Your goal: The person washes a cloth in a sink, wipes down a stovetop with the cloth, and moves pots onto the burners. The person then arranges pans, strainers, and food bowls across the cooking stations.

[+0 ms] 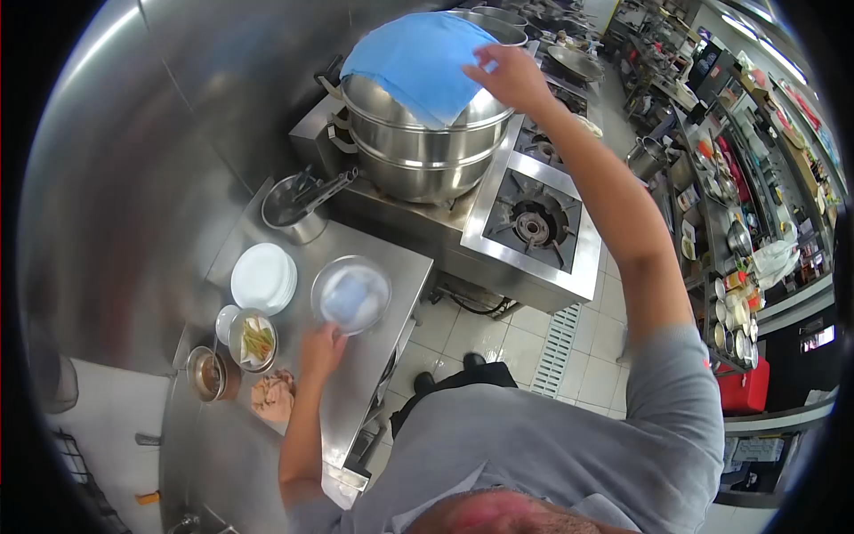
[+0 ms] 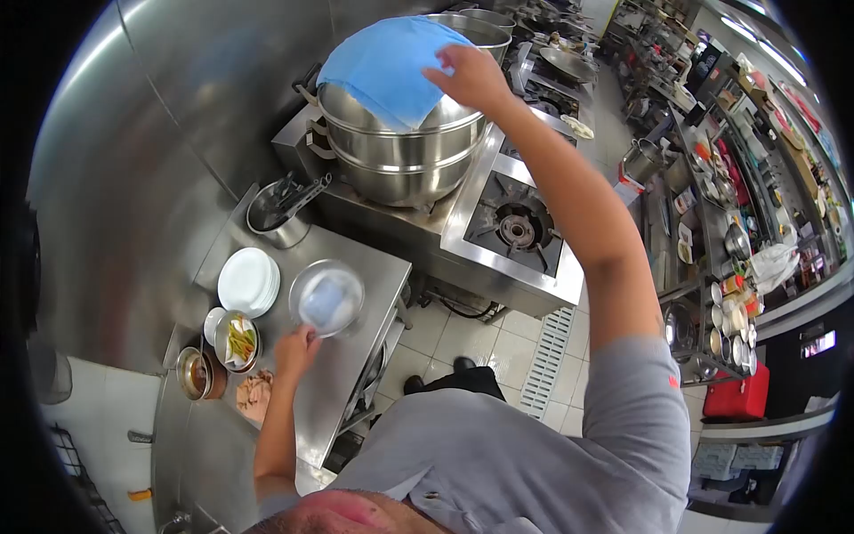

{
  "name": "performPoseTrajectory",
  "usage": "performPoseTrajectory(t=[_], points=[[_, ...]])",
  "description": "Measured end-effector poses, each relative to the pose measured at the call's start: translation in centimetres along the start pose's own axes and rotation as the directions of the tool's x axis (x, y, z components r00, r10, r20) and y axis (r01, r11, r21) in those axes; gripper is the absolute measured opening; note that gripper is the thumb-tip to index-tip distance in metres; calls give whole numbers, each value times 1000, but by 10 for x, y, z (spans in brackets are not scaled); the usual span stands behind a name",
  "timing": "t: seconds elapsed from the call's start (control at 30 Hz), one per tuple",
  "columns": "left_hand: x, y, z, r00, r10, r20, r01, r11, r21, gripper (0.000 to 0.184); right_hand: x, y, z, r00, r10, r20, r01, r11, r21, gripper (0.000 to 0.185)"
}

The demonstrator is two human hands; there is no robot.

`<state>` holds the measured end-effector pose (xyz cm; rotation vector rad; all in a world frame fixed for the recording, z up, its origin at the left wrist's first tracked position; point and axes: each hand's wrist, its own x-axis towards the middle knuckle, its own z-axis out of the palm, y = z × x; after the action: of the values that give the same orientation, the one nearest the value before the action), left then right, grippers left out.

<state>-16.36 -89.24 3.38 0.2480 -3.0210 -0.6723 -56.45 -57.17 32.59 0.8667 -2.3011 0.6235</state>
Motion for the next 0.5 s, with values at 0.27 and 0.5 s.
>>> performPoseTrajectory(t=[0.27,0.5], points=[[-66,39,-42,918,-373,-131,358,925,-123,43,169,44,90,993,-59,104,81,974,-213,29],[-106,94,-63,779,-605,-164,461,729,-506,35,206,72,118,961,-236,145,267,927,-262,29]])
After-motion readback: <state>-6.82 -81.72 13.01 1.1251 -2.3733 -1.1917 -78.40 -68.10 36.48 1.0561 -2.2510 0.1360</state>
